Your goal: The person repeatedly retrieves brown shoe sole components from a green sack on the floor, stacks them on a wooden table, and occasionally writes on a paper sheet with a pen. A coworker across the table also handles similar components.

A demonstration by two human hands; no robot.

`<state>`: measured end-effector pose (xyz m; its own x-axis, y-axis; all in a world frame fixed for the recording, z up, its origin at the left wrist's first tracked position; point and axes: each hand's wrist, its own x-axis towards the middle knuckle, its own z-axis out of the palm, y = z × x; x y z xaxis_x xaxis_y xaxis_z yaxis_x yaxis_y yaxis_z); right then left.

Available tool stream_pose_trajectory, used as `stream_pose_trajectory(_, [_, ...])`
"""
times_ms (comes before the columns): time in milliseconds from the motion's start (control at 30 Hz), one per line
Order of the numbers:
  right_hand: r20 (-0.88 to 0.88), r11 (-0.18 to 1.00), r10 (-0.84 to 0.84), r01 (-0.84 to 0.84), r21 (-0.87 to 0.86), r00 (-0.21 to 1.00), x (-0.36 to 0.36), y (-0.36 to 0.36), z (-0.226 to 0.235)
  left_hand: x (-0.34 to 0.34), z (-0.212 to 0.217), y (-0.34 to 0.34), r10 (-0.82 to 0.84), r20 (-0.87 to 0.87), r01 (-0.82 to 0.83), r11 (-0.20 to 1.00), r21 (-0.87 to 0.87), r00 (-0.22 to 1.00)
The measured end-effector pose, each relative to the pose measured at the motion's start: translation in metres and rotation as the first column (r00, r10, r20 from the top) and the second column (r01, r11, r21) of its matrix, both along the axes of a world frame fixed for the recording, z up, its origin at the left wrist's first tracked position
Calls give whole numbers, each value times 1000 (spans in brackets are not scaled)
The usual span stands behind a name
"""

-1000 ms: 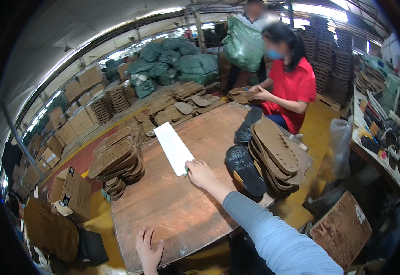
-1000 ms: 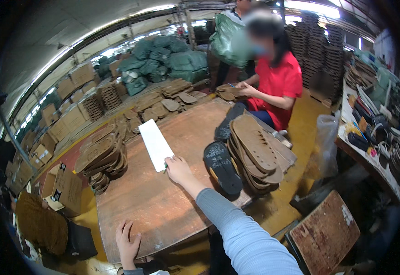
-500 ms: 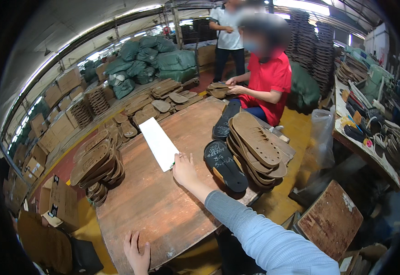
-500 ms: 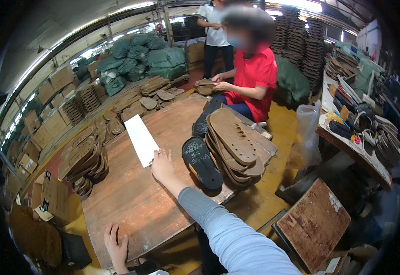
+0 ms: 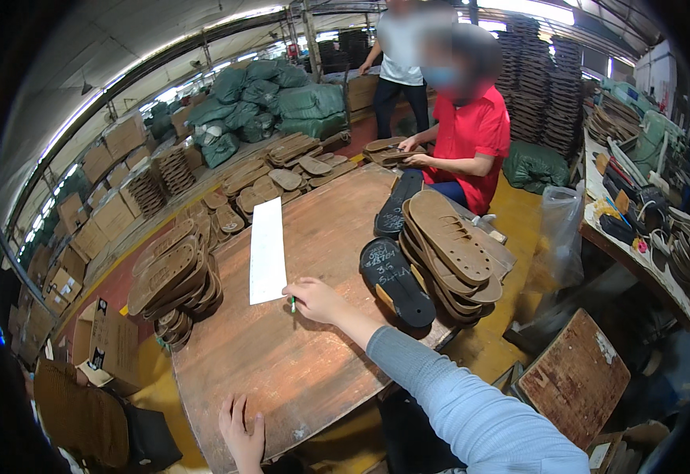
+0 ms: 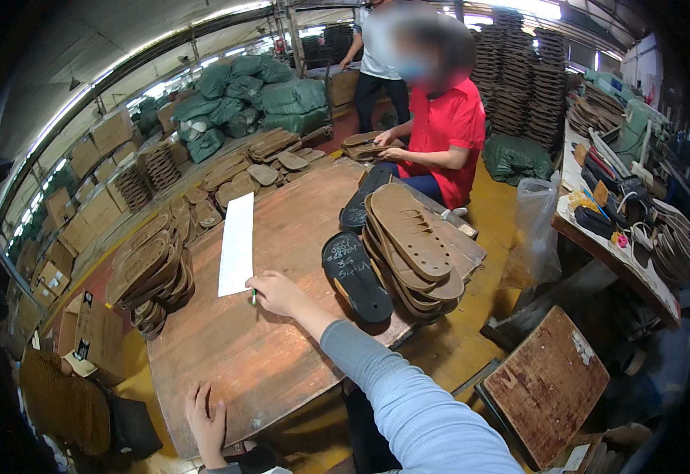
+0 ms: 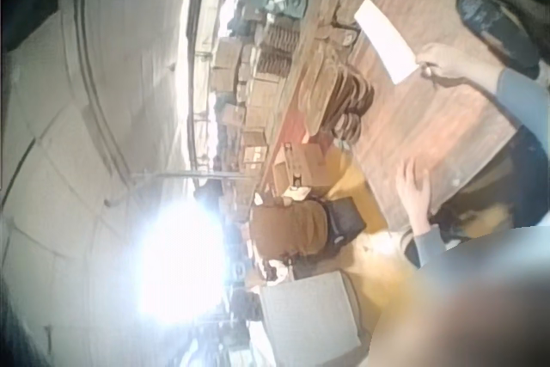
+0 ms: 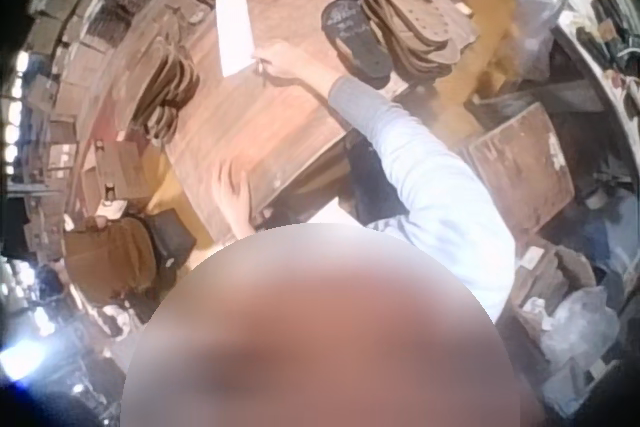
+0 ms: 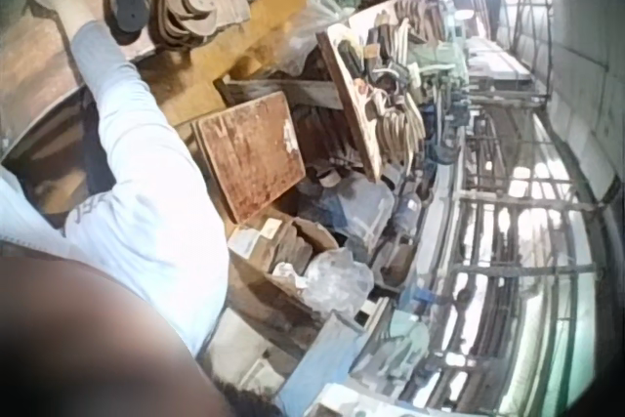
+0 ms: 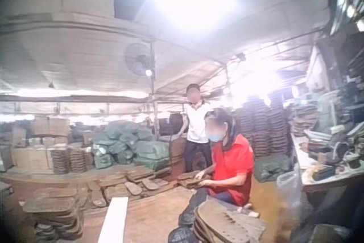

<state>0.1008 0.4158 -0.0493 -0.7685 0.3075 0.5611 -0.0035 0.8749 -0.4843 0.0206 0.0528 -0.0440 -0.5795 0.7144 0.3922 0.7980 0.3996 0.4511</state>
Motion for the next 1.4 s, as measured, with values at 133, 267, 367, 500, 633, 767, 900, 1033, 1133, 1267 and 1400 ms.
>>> stream_pose_trajectory(133, [-32, 991, -69, 72, 116, 997, -5, 1, -10, -1, 0, 0, 17, 51, -16, 999, -30, 999])
stream_pose_trajectory(267, [131, 981, -139, 118, 156, 982, -9, 0, -12, -2, -2, 0, 27, 59, -26, 999, -31, 998])
stream_pose_trajectory(367, [103, 980, -135, 118, 161, 985, -6, -2, -9, -2, -3, 0, 36, 52, -35, 999, -33, 998])
stream_pose_trajectory(500, [139, 976, -23, -8, 216, 990, 1, -9, 0, -1, -2, 1, 37, 43, -36, 999, -19, 998])
stream_pose_trajectory(633, [52, 914, 213, -218, 342, 976, 3, -13, 7, 0, 0, 2, 59, 58, -57, 998, -36, 997])
stream_pose_trajectory(767, [-58, 871, 294, -243, 427, 954, 1, -12, 8, 2, 0, 2, 67, 37, -66, 998, -23, 997])
stream_pose_trajectory(900, [113, 933, 312, -327, 152, 943, -4, -11, 1, 1, -1, 1, 62, 47, -61, 998, -10, 997])
stream_pose_trajectory(1033, [111, 982, 137, -150, 117, 984, -16, -9, -9, 0, -2, 1, 69, 30, -68, 997, -27, 997])
stream_pose_trajectory(1133, [47, 986, -46, 38, 159, 998, -28, -4, -16, 0, -2, 1, 66, 43, -65, 998, -27, 997])
stream_pose_trajectory(1267, [48, 970, -217, 210, 123, 975, -45, 11, -18, 1, -1, 0, 46, 40, -46, 999, -7, 998])
stream_pose_trajectory(1400, [-20, 942, -301, 301, 146, 953, -56, 20, -19, 1, -1, 0, 61, 33, -61, 998, -13, 998])
